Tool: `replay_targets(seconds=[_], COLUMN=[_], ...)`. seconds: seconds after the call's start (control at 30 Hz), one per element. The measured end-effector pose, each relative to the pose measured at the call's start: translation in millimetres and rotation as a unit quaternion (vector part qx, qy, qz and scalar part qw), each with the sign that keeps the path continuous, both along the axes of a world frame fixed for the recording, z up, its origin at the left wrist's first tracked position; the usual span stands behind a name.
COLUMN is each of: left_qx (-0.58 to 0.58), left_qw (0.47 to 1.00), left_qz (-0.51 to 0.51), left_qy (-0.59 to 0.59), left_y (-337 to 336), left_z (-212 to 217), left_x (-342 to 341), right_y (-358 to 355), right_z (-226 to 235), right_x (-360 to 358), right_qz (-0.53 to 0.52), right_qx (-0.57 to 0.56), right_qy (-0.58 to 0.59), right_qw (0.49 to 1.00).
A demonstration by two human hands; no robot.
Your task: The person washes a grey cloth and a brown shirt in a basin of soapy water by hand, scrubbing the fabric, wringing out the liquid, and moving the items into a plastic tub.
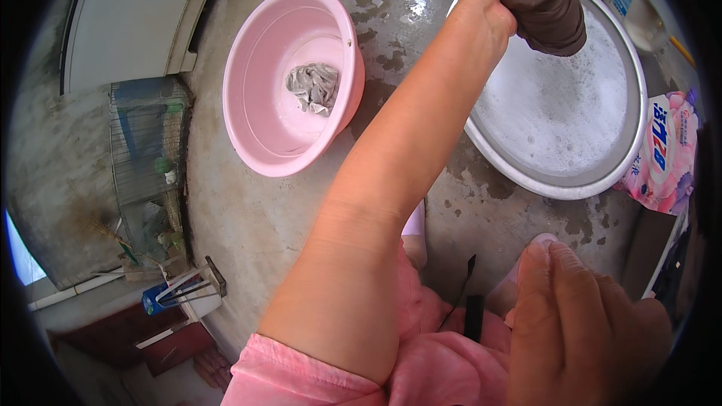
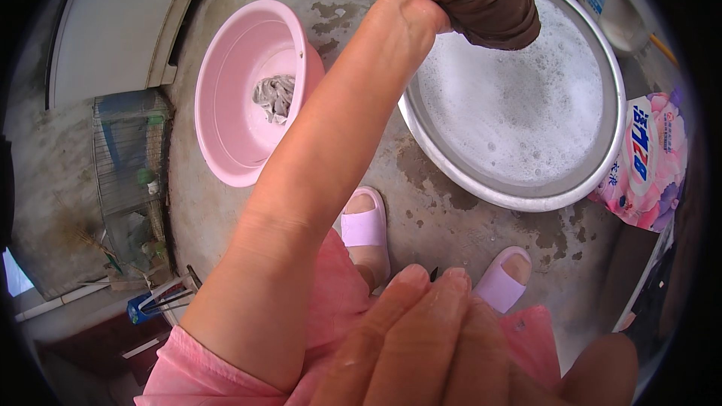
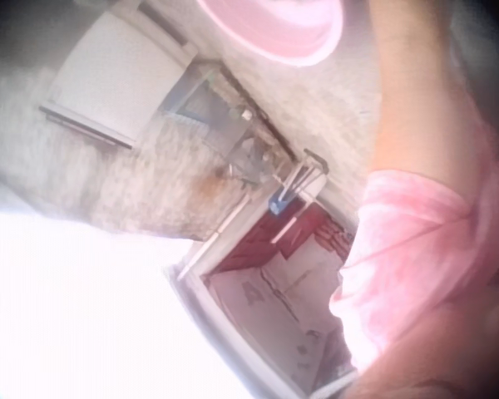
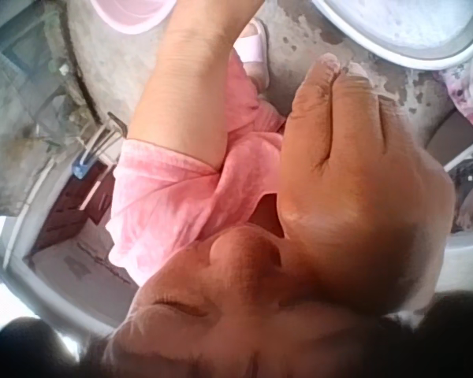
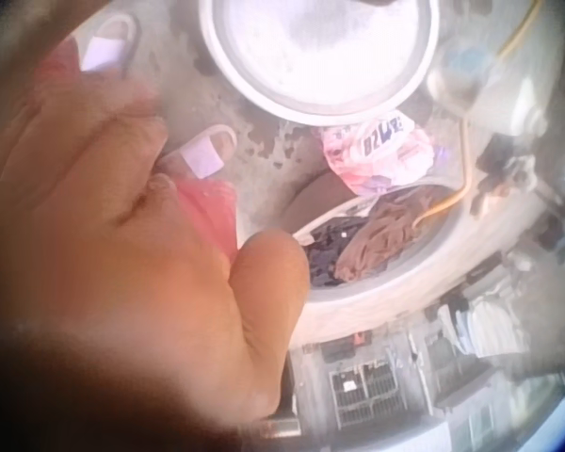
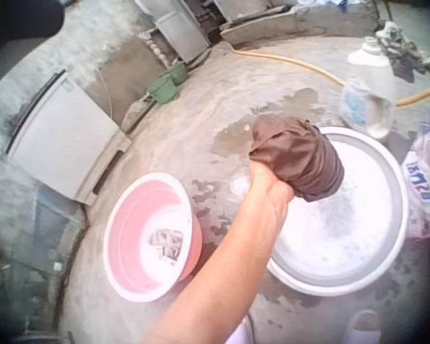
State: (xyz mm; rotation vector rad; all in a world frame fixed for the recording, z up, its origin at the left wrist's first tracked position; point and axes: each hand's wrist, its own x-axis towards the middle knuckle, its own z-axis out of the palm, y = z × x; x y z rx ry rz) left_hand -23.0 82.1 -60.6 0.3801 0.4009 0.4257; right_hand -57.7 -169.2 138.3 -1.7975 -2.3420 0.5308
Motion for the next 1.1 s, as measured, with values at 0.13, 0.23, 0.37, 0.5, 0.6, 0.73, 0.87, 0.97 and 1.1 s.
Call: replay_targets(seconds=[0.13, 0.23, 0.37, 0.5, 0.6, 0.73, 0.87, 0.97, 1.1], left_qx=[0.036, 0.089, 0.116, 0.114, 0.084, 0.039, 0.001, 0.01, 0.09], left_qw=[0.997, 0.943, 0.913, 0.867, 0.855, 0.853, 0.866, 0.909, 0.948], left_qz=[-0.028, 0.2, 0.297, 0.422, 0.449, 0.46, 0.449, 0.384, 0.274], left_qy=[-0.067, 0.251, 0.257, 0.24, 0.247, 0.243, 0.219, 0.161, 0.134], left_y=[12, 48, 108, 133, 138, 156, 198, 271, 305], left_z=[49, 71, 76, 49, 29, 10, -15, -41, -65], left_x=[-13, -59, -106, -153, -172, -190, -187, -210, -184], right_y=[-9, 17, 20, 23, 23, 25, 25, 26, 25], right_z=[1, -26, -46, -60, -65, -67, -71, -71, -75], right_x=[9, 16, 15, 19, 19, 16, 17, 16, 20], right_qz=[-0.008, 0.026, 0.051, 0.067, 0.079, 0.094, 0.1, 0.116, 0.123], right_qx=[0.002, -0.005, -0.002, 0.0, 0.011, 0.023, 0.024, 0.033, 0.04], right_qy=[-0.014, 0.008, 0.005, 0.001, 0.005, 0.005, 0.008, 0.008, 0.013], right_qw=[1.0, 1.0, 0.999, 0.998, 0.997, 0.995, 0.995, 0.993, 0.992])
